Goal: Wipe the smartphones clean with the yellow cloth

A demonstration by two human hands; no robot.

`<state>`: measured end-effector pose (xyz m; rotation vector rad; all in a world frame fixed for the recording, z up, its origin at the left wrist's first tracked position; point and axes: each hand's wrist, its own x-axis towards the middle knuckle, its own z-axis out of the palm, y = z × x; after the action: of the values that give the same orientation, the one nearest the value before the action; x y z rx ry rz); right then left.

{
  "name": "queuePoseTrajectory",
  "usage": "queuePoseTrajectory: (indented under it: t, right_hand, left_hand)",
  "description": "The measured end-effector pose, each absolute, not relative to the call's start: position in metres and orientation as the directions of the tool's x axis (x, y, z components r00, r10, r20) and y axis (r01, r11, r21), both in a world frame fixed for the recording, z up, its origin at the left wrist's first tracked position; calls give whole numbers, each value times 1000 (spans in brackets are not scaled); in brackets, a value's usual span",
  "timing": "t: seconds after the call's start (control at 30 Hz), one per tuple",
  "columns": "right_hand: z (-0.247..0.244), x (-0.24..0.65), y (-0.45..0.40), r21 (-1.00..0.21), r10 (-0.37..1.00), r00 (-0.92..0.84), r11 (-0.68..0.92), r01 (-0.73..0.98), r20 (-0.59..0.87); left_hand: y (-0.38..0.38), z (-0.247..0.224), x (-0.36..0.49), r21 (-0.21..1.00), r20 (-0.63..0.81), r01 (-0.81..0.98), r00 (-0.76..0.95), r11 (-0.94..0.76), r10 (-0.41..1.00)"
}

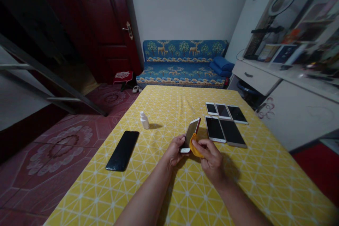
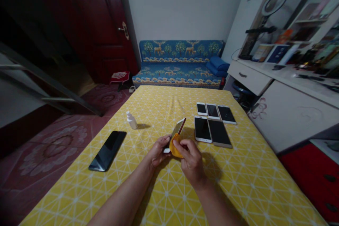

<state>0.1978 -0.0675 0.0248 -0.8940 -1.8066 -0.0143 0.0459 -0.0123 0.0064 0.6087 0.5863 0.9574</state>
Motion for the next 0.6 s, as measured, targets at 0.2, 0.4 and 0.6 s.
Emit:
queuePoseTrajectory:
  t: [0.2, 0.4, 0.6]
  right_hand:
    - [22, 199, -66, -441, 580, -129, 728, 525, 804]
    - [17, 211, -55, -544, 659, -5, 625, 559, 752]
    - [14, 219, -51, -577, 673, 58, 584, 571, 738]
  left_hand:
    - [-12, 10, 47, 662, -230, -606, 394, 440, 890]
    - [-10, 12, 45, 528, -239, -712, 398, 463, 886]
    - [-10, 11, 43, 451, -202, -697, 529, 558, 824]
